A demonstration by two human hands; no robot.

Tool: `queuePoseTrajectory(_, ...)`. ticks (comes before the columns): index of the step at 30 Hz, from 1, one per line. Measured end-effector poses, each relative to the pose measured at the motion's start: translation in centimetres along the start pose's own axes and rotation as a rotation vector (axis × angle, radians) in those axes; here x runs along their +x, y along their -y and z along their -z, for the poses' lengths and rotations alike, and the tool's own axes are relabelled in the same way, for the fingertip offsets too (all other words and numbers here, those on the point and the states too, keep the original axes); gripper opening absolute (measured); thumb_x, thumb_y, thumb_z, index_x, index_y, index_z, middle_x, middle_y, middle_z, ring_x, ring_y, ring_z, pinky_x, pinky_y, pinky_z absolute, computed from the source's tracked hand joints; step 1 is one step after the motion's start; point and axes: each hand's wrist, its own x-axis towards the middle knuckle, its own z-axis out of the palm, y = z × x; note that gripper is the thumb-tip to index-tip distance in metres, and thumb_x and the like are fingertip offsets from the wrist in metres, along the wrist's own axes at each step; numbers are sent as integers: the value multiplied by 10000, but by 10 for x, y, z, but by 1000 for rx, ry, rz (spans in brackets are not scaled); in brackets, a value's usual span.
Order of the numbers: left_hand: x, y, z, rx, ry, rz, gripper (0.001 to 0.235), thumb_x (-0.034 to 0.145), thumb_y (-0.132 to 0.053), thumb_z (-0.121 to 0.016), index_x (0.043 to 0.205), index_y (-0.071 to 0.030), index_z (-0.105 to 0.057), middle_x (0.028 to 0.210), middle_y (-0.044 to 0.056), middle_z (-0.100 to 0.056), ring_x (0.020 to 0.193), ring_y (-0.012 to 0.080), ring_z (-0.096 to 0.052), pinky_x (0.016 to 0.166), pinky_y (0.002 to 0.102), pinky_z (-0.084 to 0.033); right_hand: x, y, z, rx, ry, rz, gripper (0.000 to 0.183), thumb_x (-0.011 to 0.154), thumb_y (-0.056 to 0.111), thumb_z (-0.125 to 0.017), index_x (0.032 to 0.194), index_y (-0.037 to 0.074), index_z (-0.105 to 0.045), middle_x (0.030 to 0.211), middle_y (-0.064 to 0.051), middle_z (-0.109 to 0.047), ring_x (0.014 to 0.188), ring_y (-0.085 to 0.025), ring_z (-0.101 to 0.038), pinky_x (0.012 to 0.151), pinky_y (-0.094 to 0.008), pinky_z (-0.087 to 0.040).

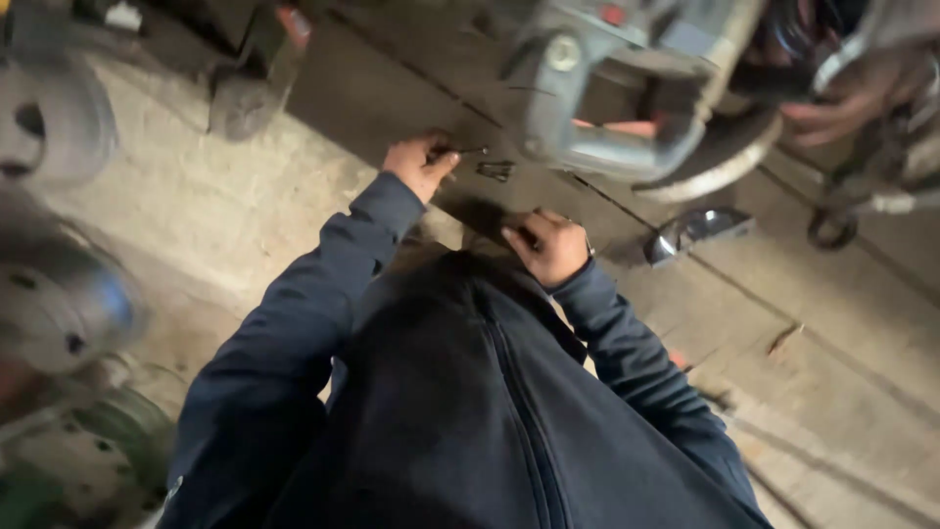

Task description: Polishing small metal bolts and parts using a bench grinder equipped with a buffing wheel.

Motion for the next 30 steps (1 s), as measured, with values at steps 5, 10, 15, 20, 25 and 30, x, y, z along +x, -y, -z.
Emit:
queuePoseTrajectory(5,-85,-9,45,-902,1,50,244,1043,-231,-574,1087,0,-642,955,37,-720,761,111,-694,590,267,-563,58,57,-26,261,236,82,140,924,150,-781,1019,53,-747,882,-120,-710,718,-232,-697,644,-337,-543)
queuePoseTrajectory(10,-195,16,103,-1179,-393,-212,271,1096,-249,-615,1178,9,-597,913,86,-681,774,147,-667,674,295,-546,95,153,-99,493,295,308,152,905,59,-794,1035,12,-731,962,-111,-721,816,-184,-679,723,-309,-544)
queuePoseTrajectory(15,-302,78,170,-1291,-643,-298,264,1058,-220,-621,1204,-4,-583,1020,86,-680,794,137,-653,711,299,-563,117,290,-212,643,473,566,258,865,49,-808,1096,-2,-705,1038,-122,-678,861,-196,-643,737,-320,-543)
queuePoseTrajectory(20,-392,156,223,-1457,-880,-277,262,1036,-195,-611,1212,-1,-599,1038,89,-699,766,127,-639,701,282,-549,99,395,-342,691,674,753,282,861,56,-811,1107,1,-685,1104,-131,-667,943,-218,-649,795,-328,-543)
queuePoseTrajectory(25,-453,208,264,-1500,-1177,-191,210,1043,-216,-636,1061,-7,-652,991,95,-726,732,118,-611,670,273,-527,86,479,-430,860,994,513,232,948,65,-777,1148,-21,-696,1097,-95,-651,986,-190,-631,858,-303,-522)
queuePoseTrajectory(30,-467,262,292,-1569,-1373,-173,202,1047,-207,-663,1011,-8,-664,905,77,-686,712,127,-614,655,276,-523,101,518,-510,896,1263,402,204,976,77,-757,1136,-26,-684,1117,-89,-635,994,-165,-630,874,-289,-526)
